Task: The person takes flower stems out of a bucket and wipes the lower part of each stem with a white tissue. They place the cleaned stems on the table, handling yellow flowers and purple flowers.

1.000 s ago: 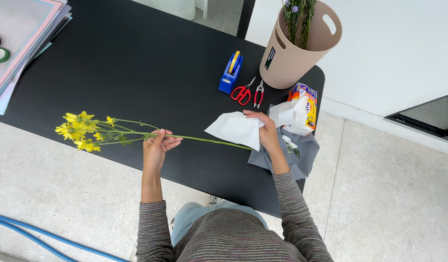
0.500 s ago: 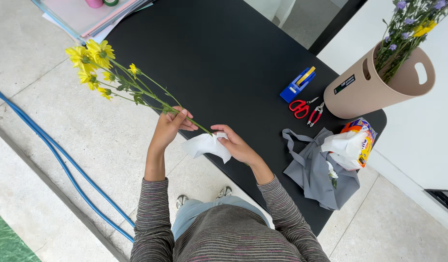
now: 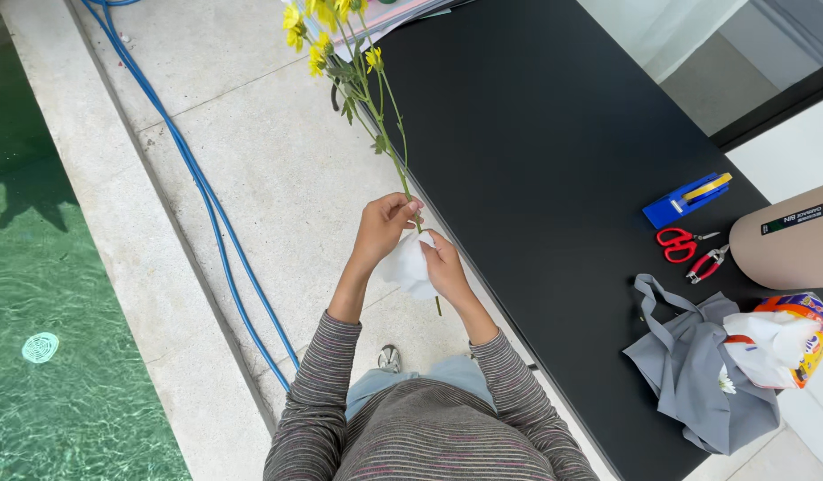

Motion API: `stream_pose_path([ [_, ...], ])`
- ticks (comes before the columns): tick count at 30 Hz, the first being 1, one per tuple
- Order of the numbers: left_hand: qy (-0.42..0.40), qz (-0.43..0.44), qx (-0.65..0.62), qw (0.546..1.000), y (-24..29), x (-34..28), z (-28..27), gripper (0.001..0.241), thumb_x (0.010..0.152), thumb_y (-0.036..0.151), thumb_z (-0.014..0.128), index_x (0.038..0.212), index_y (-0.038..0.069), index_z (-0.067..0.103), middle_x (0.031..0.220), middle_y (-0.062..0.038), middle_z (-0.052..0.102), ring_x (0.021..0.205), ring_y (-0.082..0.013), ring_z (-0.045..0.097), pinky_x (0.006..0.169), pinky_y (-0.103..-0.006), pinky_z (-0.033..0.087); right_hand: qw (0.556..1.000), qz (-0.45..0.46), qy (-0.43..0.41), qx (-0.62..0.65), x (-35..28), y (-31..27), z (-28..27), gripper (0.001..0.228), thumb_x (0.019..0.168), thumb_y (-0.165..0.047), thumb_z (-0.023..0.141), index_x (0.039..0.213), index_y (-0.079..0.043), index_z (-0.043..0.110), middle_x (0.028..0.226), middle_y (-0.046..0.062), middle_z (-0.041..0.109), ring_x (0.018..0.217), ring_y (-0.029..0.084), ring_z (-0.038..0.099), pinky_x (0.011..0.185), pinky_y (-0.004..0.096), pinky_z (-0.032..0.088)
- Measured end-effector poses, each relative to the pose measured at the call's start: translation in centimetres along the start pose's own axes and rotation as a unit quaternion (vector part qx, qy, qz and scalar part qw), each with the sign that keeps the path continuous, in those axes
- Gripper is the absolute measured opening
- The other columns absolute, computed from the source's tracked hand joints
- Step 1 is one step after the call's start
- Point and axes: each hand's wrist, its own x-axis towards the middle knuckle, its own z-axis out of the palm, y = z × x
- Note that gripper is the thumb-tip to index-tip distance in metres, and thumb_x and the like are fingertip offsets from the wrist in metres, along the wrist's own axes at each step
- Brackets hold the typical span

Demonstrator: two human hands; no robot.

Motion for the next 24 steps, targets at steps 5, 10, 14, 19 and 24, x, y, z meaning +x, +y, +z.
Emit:
stream_pose_path([
  [5, 0.001, 0.028, -0.008, 1.0, 0.9, -1.1, -4.8, 0.02, 0.097, 0.01, 0.053, 0.106, 0.0, 0.069, 0.084, -0.01, 0.069, 0.076, -0.0169, 0.07, 0.077, -0.029, 0.06, 0.963, 0.152, -0.071, 0.212, -1.5, 1.1, 2.4, 0.029, 0.101, -0.018, 0.045, 0.119, -0.005, 0.064, 0.102, 0.007, 0.072, 0.092, 0.013, 0.066, 0.088, 0.031, 0.05],
  [10, 0.0, 0.036, -0.04, 0.999, -0.7, -1.3, -6.6, 0.021, 0.099, 0.01, 0.05, 0.109, 0.002, 0.067, 0.084, -0.008, 0.068, 0.077, -0.0153, 0.07, 0.078, -0.0282, 0.06, 0.954, 0.176, -0.065, 0.234, -3.5, 3.9, 4.1, 0.03, 0.102, -0.019, 0.043, 0.12, -0.006, 0.064, 0.099, 0.007, 0.07, 0.087, 0.014, 0.067, 0.084, 0.031, 0.052],
  [14, 0.021, 0.01, -0.074, 0.997, -2.1, -1.7, -6.3, 0.025, 0.098, 0.011, 0.054, 0.118, 0.002, 0.065, 0.086, -0.008, 0.069, 0.081, -0.015, 0.069, 0.078, -0.0274, 0.06, 0.988, 0.108, -0.025, 0.111, -4.3, 7.2, 6.0, 0.026, 0.102, -0.013, 0.041, 0.115, -0.003, 0.061, 0.1, 0.009, 0.068, 0.091, 0.016, 0.063, 0.087, 0.033, 0.049],
  [19, 0.039, 0.011, -0.061, 0.997, -3.6, -2.3, -5.7, 0.031, 0.092, 0.009, 0.063, 0.122, 0.002, 0.063, 0.089, -0.01, 0.07, 0.081, -0.0136, 0.068, 0.079, -0.0254, 0.06, 0.997, 0.06, 0.017, 0.034, -5.0, 5.3, 6.8, 0.022, 0.099, -0.008, 0.043, 0.109, -0.001, 0.061, 0.091, 0.01, 0.065, 0.089, 0.016, 0.059, 0.087, 0.036, 0.048],
  [24, 0.065, 0.048, -0.063, 0.995, -3.0, -1.6, -6.3, 0.029, 0.094, 0.005, 0.059, 0.123, 0.002, 0.063, 0.086, -0.012, 0.068, 0.081, -0.0171, 0.07, 0.078, -0.0284, 0.061, 0.989, 0.102, -0.022, 0.103, -5.0, 6.0, 6.9, 0.025, 0.102, -0.015, 0.04, 0.108, -0.006, 0.063, 0.089, 0.001, 0.065, 0.087, 0.01, 0.06, 0.083, 0.029, 0.049],
])
